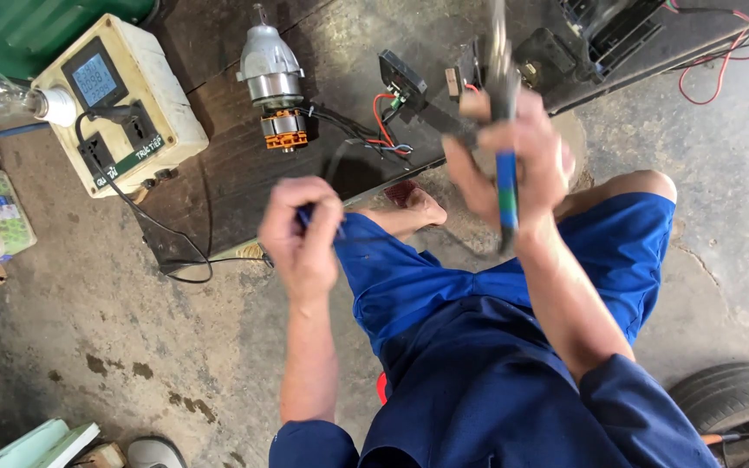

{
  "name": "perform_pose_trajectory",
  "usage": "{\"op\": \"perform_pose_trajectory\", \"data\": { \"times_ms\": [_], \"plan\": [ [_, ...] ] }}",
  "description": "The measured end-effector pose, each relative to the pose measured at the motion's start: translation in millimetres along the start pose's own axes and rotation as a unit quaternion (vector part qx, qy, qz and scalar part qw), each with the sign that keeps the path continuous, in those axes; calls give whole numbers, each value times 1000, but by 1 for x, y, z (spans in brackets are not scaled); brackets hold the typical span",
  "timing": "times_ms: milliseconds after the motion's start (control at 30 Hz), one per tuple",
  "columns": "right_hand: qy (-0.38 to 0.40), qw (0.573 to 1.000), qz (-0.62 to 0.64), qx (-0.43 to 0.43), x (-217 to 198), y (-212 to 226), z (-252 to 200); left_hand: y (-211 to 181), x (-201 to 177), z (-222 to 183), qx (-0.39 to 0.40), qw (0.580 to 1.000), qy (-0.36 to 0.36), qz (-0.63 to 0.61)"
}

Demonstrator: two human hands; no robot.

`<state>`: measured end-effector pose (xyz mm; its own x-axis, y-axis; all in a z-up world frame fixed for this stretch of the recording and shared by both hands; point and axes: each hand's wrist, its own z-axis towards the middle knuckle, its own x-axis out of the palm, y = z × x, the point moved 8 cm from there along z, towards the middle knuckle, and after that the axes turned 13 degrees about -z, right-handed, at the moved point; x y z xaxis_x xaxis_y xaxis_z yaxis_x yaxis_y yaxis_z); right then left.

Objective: Soldering wires to an electronic component on a repair workbench

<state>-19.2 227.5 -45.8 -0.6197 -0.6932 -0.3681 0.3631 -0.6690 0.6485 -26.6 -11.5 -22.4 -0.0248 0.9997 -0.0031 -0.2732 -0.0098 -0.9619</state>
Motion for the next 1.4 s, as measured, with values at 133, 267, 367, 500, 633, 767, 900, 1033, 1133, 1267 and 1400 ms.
{"op": "perform_pose_trajectory", "data": {
  "times_ms": [133,267,367,500,633,767,900,1033,1133,1267,1400],
  "plan": [
    [36,996,21,-77,30,-3,32,3,-16,14,1,996,3,94],
    [78,984,-19,-157,56,2,32,-2,-5,23,46,989,20,137],
    [78,981,7,-180,50,8,31,-1,1,25,53,988,30,141],
    [86,975,3,-205,27,17,37,-9,19,28,83,983,103,128],
    [111,959,-11,-259,14,17,43,-15,41,34,113,970,164,141],
    [130,949,1,-286,9,18,48,-19,57,45,166,945,237,148],
    [131,944,-3,-302,12,14,53,-16,73,39,259,877,356,194],
    [149,947,25,-282,22,15,56,-24,79,33,322,839,358,253],
    [145,952,64,-262,28,19,56,-26,76,32,304,843,354,268],
    [107,966,92,-216,20,10,43,-15,68,25,259,888,325,197],
    [-25,986,134,-92,-17,-27,1,-5,66,16,250,907,286,180]
  ]
}}
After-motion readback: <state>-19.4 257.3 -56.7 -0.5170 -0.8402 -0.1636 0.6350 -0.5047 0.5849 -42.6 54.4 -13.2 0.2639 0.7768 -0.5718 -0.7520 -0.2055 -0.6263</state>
